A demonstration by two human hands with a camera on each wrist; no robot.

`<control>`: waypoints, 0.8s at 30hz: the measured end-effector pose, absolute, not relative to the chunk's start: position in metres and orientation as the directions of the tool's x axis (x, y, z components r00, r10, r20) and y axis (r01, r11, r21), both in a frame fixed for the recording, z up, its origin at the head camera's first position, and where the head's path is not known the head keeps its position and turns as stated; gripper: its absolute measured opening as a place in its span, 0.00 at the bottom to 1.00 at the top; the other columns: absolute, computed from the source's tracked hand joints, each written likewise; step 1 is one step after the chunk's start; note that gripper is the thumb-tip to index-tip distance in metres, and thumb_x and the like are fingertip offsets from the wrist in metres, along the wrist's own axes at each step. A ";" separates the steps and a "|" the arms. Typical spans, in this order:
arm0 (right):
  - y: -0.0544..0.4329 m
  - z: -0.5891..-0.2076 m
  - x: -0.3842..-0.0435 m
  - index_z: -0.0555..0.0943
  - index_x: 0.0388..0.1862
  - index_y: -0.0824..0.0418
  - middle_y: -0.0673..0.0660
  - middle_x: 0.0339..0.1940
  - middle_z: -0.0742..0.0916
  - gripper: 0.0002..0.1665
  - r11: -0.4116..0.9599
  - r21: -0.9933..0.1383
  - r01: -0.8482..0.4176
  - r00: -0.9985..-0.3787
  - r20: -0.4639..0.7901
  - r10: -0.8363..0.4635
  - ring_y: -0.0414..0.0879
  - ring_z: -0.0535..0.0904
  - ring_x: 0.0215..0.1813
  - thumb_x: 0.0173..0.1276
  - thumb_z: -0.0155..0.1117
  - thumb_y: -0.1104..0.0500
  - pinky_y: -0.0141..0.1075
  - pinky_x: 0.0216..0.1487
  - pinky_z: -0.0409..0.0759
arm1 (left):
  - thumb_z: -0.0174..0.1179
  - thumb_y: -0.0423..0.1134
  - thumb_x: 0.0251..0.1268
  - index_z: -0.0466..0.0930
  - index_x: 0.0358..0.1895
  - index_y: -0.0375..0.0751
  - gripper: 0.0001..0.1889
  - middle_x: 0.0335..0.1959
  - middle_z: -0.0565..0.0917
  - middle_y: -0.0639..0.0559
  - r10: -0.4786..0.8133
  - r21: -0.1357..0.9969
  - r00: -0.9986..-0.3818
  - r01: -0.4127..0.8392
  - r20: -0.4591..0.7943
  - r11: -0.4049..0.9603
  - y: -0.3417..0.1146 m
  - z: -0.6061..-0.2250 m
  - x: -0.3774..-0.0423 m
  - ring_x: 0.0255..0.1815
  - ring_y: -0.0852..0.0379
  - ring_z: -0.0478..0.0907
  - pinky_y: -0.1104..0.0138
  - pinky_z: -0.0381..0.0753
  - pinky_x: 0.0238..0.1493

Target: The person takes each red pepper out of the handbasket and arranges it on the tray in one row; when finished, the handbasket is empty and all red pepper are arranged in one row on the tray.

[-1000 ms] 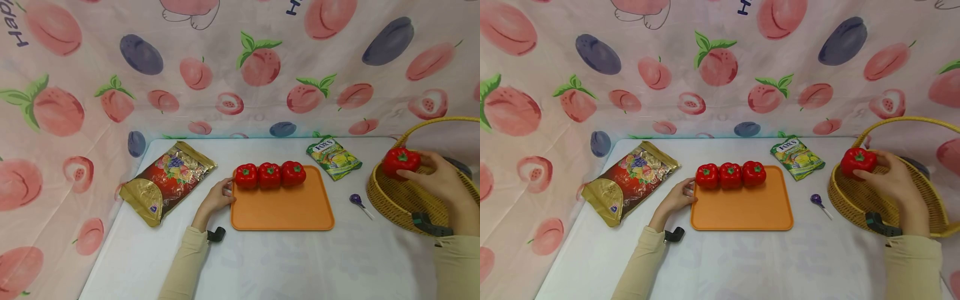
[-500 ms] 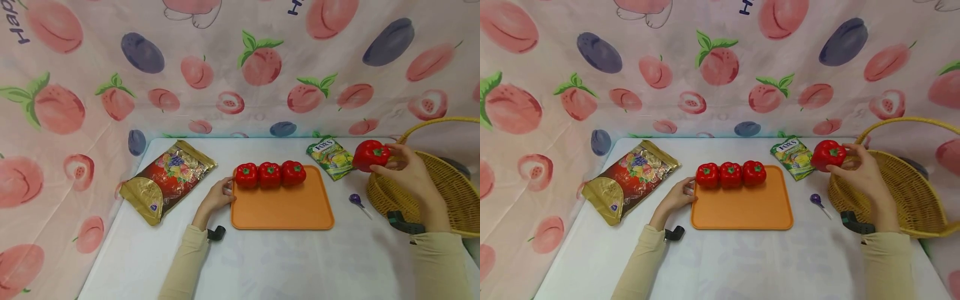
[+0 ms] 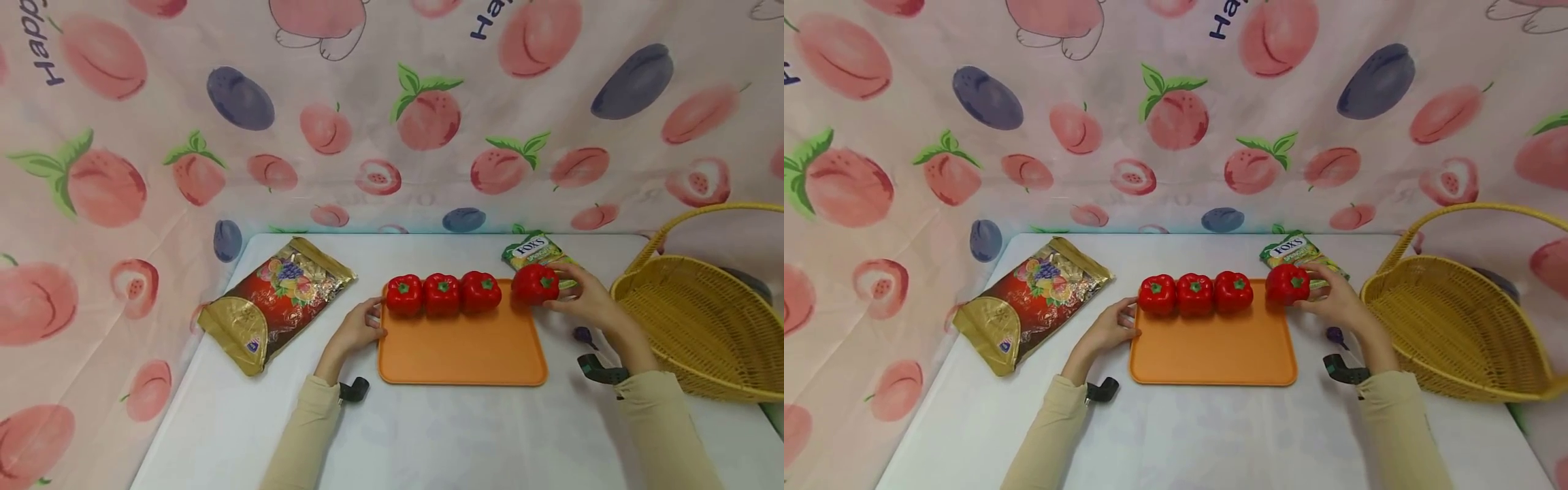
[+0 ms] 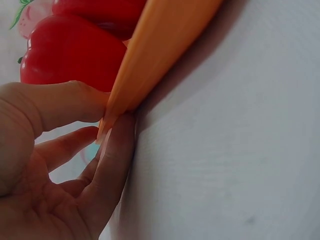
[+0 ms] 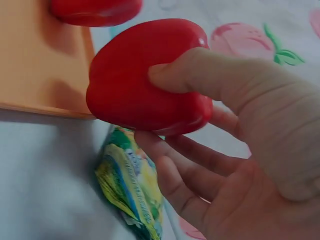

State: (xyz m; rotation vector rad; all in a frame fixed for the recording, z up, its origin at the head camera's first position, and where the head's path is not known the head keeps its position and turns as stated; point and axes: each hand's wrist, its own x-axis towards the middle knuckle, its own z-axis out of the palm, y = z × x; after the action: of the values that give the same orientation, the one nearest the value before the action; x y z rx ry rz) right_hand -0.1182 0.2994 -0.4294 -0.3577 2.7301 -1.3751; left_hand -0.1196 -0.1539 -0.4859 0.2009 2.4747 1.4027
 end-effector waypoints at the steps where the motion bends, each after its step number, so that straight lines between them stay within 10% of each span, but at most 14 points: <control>1: 0.297 -0.431 -0.118 0.64 0.70 0.70 0.77 0.60 0.74 0.44 0.573 -0.800 -0.178 -0.968 0.039 -0.247 0.65 0.82 0.46 0.57 0.75 0.68 0.26 0.39 0.79 | 0.68 0.24 0.53 0.69 0.69 0.39 0.36 0.46 0.78 0.43 0.261 0.856 -0.949 -0.020 -0.179 0.516 -0.154 -0.486 -0.119 0.38 0.54 0.78 0.65 0.80 0.39; 11: 0.281 -0.435 -0.125 0.65 0.70 0.71 0.75 0.61 0.75 0.44 0.591 -0.778 -0.214 -0.949 0.021 -0.316 0.68 0.81 0.49 0.57 0.75 0.67 0.51 0.47 0.83 | 0.68 0.24 0.53 0.70 0.69 0.40 0.36 0.46 0.77 0.43 0.257 0.860 -0.951 -0.017 -0.172 0.510 -0.152 -0.484 -0.118 0.39 0.55 0.78 0.65 0.80 0.39; 24: 0.278 -0.440 -0.129 0.62 0.72 0.70 0.75 0.64 0.74 0.46 0.585 -0.798 -0.144 -0.951 -0.052 -0.305 0.69 0.79 0.54 0.60 0.74 0.63 0.53 0.51 0.81 | 0.68 0.24 0.54 0.69 0.70 0.40 0.36 0.47 0.78 0.43 0.253 0.853 -0.949 -0.032 -0.190 0.521 -0.153 -0.487 -0.120 0.39 0.54 0.78 0.65 0.80 0.40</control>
State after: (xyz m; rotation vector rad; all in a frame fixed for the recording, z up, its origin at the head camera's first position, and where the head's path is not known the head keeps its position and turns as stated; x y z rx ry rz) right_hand -0.1289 0.2776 -0.4397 -0.3762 2.6299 -1.3000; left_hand -0.1198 -0.1526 -0.4873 0.1854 2.4741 1.3970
